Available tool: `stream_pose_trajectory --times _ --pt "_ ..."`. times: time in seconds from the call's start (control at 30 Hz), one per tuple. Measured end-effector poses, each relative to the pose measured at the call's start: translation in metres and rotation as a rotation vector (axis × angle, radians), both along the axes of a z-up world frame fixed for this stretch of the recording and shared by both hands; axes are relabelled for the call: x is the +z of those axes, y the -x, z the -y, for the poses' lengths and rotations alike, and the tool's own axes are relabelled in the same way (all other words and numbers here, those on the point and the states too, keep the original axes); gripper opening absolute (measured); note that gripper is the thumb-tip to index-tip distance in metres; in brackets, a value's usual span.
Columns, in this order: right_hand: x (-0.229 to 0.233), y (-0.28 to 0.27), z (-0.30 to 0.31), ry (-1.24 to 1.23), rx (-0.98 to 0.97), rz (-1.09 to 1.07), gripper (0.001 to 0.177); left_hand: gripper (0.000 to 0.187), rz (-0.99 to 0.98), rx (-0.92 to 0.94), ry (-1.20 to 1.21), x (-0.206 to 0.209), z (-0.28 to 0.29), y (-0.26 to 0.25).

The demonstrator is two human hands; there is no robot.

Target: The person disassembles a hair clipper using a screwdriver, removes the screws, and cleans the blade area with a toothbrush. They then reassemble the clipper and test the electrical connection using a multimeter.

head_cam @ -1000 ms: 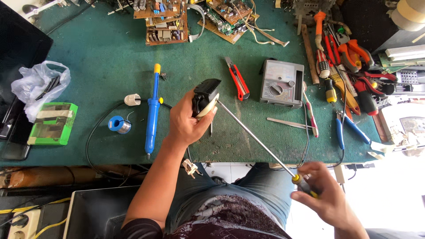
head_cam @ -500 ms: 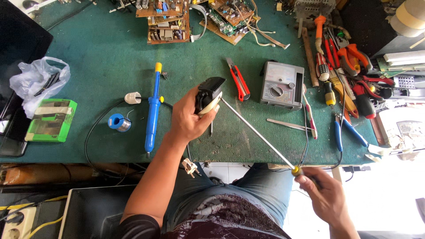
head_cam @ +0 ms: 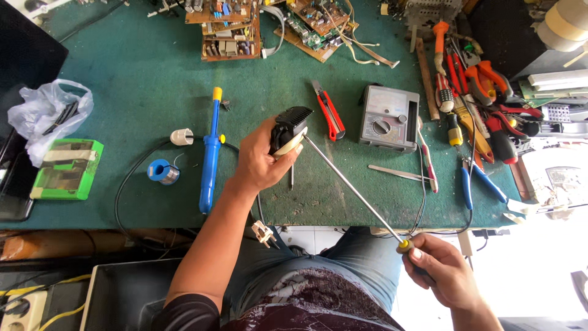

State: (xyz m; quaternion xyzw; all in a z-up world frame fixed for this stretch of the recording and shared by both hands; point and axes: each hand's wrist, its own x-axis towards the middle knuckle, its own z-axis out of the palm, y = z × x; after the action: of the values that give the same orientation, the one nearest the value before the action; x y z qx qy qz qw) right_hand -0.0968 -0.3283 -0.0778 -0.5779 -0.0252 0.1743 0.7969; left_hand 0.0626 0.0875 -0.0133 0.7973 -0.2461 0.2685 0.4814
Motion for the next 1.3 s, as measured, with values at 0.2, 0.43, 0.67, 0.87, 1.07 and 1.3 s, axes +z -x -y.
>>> stream_pose_trajectory --times 0.2,0.43,0.67,0.87,1.07,1.3 --pt "0.024 0.008 -0.035 1.084 -0.536 0.759 0.032 0.045 -0.066 0.035 0.005 -0.006 -0.002 -0.005" --pt "0.004 0.0 -0.011 -0.068 -0.077 -0.117 0.02 0.04 -0.026 -0.01 -0.054 -0.008 -0.001 -0.011" --pt "0.015 0.012 -0.029 1.032 -0.302 0.71 0.018 0.045 -0.015 -0.025 -0.036 -0.011 0.0 -0.011" --pt "0.015 0.003 -0.018 0.156 -0.089 0.108 0.024 0.042 -0.029 -0.041 -0.094 -0.011 0.0 -0.008" --pt "0.046 0.003 -0.048 1.087 -0.239 0.685 0.032 0.044 0.018 -0.031 -0.115 -0.014 0.008 -0.008" --pt "0.038 -0.001 -0.052 0.779 -0.193 0.543 0.014 0.049 0.073 -0.034 -0.132 -0.014 0.006 -0.007"
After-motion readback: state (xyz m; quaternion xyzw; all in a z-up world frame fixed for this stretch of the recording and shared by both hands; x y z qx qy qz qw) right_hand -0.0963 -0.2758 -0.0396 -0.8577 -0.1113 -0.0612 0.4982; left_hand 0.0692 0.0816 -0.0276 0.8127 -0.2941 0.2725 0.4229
